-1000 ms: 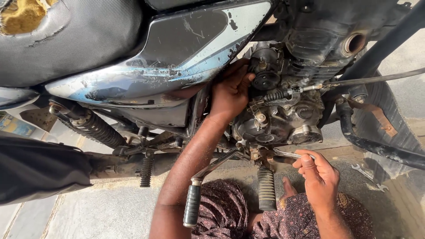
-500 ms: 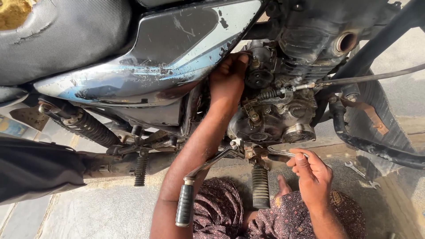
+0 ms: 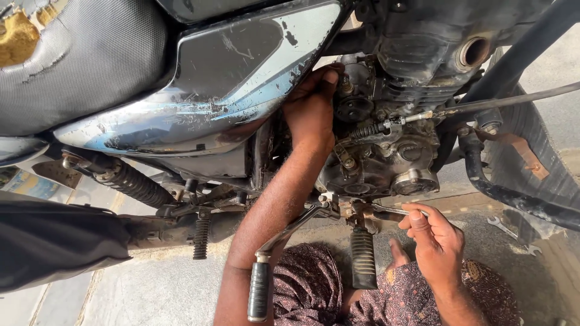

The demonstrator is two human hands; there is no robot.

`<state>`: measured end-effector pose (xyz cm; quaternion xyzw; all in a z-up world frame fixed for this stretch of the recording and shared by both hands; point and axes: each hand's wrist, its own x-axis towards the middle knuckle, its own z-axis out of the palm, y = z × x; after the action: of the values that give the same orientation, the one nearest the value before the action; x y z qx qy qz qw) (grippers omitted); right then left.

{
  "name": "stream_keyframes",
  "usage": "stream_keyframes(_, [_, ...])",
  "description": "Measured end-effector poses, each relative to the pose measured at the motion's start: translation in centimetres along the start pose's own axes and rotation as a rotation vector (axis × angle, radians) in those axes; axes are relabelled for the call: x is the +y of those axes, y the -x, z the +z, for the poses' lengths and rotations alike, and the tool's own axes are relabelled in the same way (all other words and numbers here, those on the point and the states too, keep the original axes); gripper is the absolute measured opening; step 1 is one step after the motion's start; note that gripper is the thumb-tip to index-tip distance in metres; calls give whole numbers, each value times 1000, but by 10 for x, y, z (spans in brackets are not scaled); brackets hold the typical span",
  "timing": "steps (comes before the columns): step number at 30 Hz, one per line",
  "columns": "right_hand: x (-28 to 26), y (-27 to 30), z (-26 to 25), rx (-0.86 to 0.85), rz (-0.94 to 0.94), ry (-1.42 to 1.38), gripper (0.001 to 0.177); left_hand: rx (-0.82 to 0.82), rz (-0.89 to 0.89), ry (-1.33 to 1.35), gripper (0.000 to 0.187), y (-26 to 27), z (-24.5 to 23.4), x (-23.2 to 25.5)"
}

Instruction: The person sits on the ground beside a motorcycle and works at the cable linkage near the engine. They thread the cable end into its fitting by hand, seat it, and use a wrench and a T-handle tool to loosen and tighten the cable adjuster and related fasteners, working with both hands on the assembly.

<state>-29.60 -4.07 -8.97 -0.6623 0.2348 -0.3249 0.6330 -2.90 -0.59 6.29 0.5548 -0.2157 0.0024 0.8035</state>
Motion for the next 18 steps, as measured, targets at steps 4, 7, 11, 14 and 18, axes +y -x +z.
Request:
stream_keyframes(4, [2, -1, -1, -6, 0, 34, 29, -52, 30, -6, 16, 4, 1, 10])
stream_keyframes(7, [-1, -1, -1, -1, -21, 40, 29, -89, 98, -73, 17, 10, -2, 10])
stream_keyframes(11, [-1, -3, -2, -6, 13, 63, 29, -173, 311, -229, 14, 12, -3, 12])
stream_keyframes(14, [0, -4, -2, -16, 6, 53, 29, -185, 464, -373, 12, 10, -1, 11])
stream_keyframes(18, [0, -2, -2, -7, 40, 96, 28, -91, 333, -428, 12, 8, 1, 11])
